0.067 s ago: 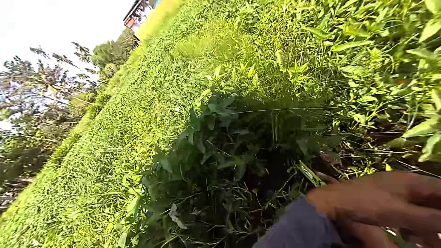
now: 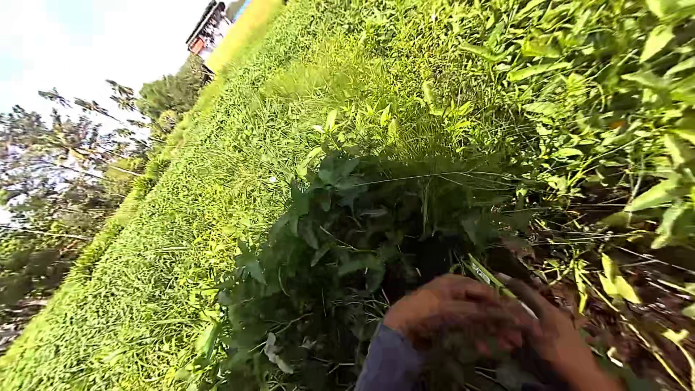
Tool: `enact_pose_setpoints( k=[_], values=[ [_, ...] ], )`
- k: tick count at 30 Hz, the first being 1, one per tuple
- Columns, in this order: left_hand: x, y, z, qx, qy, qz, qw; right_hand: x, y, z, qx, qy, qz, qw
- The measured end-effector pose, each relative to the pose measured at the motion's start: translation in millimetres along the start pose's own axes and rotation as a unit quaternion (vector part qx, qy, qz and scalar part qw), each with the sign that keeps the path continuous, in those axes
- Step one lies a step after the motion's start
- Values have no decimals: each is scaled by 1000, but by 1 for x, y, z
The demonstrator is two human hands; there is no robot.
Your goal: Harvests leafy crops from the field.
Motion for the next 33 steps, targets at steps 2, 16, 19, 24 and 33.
enact_pose_setpoints(
  k=[2, 16, 19, 24, 33],
  values=[
    [77, 73, -102, 183, -15, 128, 975, -2, 2, 13, -8, -14, 16, 1000],
    [183, 25, -157, 338, -288, 487, 752, -11, 10, 29, -63, -14, 12, 998],
    [206, 13, -165, 294, -291, 534, 737, -13, 13, 32, -72, -22, 19, 997],
    [211, 13, -165, 293, -259, 561, 730, -22, 8, 35, -74, -44, 18, 996],
    [202, 14, -175, 373, -252, 503, 738, -19, 4, 48, -55, -51, 50, 996]
  ],
)
Point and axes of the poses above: each hand's wrist, its own y-axis away from the middle knuckle, its own x-axis out of the back of the hand, z = x × y, the point moved 10 cm from there along -y, towards the middle knuckle, and after that the axes turned 11 degrees about -y, right-handed, at the moved point
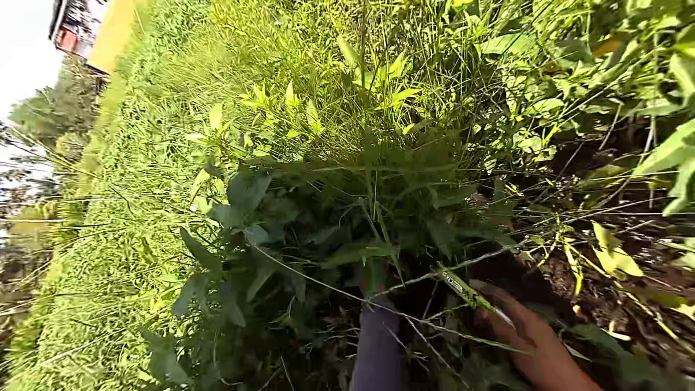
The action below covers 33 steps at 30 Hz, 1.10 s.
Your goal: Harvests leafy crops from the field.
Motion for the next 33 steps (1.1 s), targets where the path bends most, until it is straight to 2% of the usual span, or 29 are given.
enact_pose_setpoints(
  k=[4, 7, 11, 13, 15, 17, 19, 21, 23, 25, 28, 31, 33],
  values=[
    [6, -10, 5, -26, 18, 33, 999, -4, -1, 1, -2, -9, 1, 1000],
    [18, 0, 19, -45, -124, 15, 991, -5, -1, -2, -7, -9, 1, 1000],
    [27, -6, -25, -30, -16, 51, 998, 2, 1, -8, -1, 2, 7, 1000],
    [39, -2, -47, -3, -13, 59, 998, 7, 3, -7, -5, 11, 5, 1000],
    [47, 3, -47, -19, -23, 75, 997, 8, 5, -8, -4, 17, 6, 1000],
    [43, 14, -27, -59, -60, 73, 994, 7, 7, -7, -1, 21, 9, 1000],
    [24, 23, -7, -79, -161, 33, 983, 6, 7, -9, 1, 24, 6, 1000],
    [7, 24, -3, -89, -246, 12, 965, 8, 7, -14, 9, 37, 8, 999],
    [3, 24, -3, -107, -267, 9, 958, 12, 8, -21, 19, 48, 14, 999],
    [9, 23, -14, -109, -227, 14, 968, 18, 10, -24, 26, 48, 18, 998],
    [26, 34, -53, -91, -122, 12, 988, 26, 12, -27, 38, 27, 25, 999],
    [32, 68, -87, -85, -101, -32, 991, 32, 15, -28, 46, 12, 32, 998],
    [38, 86, -96, -104, -83, -37, 990, 33, 19, -31, 50, 15, 36, 998]
  ],
)
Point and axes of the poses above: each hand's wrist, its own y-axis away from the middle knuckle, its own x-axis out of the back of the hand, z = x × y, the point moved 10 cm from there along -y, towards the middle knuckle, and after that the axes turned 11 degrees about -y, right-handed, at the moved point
